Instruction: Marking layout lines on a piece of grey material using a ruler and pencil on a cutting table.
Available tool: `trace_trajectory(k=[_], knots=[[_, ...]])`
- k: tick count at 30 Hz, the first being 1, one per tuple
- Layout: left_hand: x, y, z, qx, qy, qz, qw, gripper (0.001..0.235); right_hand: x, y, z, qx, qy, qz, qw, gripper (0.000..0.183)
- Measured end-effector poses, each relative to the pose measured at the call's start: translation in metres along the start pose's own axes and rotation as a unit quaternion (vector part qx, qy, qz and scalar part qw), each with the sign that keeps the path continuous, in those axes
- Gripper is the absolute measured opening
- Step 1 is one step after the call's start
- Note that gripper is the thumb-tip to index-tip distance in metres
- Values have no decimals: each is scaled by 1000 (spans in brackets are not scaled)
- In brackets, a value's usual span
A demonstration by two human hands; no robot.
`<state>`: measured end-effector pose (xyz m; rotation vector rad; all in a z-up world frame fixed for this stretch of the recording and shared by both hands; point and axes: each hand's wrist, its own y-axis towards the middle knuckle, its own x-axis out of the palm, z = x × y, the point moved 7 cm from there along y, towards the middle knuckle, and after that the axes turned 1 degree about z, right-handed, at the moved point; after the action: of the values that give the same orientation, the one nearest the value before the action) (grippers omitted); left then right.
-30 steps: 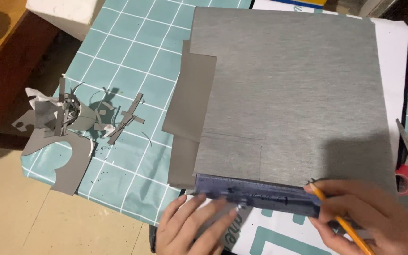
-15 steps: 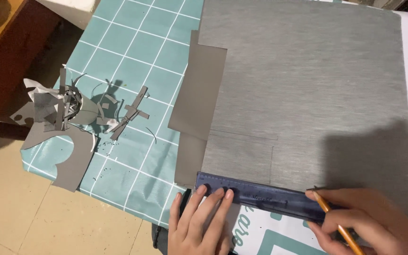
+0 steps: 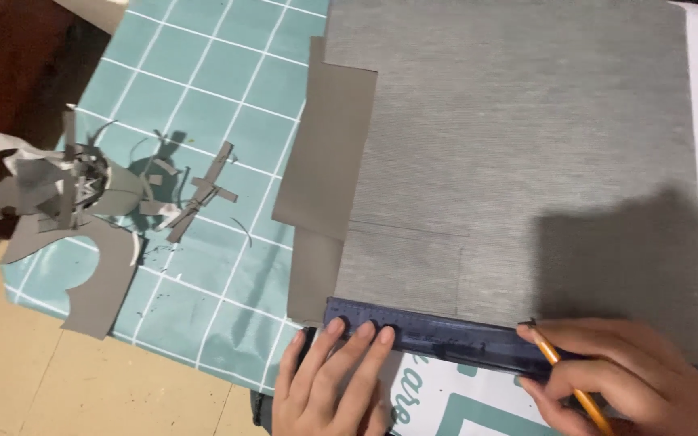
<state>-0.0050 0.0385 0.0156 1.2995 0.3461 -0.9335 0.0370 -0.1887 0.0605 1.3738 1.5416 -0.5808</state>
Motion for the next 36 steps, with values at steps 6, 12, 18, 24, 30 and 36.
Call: trace_trajectory(k=[6, 12, 18, 24, 30, 36], knots=[[6, -3, 3, 54, 34, -18, 998, 54, -3, 8, -6, 31, 48, 18, 998, 26], [7, 0, 5, 63, 56, -23, 996, 56, 6, 3, 4, 12, -3, -30, 999, 21], [8, -3, 4, 45, 44, -20, 998, 57, 13, -5, 18, -89, -27, -51, 994, 19], [8, -2, 4, 44, 49, -15, 998, 57, 10, -2, 15, -87, 6, -23, 996, 18], [8, -1, 5, 57, 58, -14, 997, 59, 15, -8, 26, -132, 28, 17, 991, 21], [7, 2, 6, 47, 61, -15, 997, 58, 10, -1, 14, -98, 7, -3, 995, 23]])
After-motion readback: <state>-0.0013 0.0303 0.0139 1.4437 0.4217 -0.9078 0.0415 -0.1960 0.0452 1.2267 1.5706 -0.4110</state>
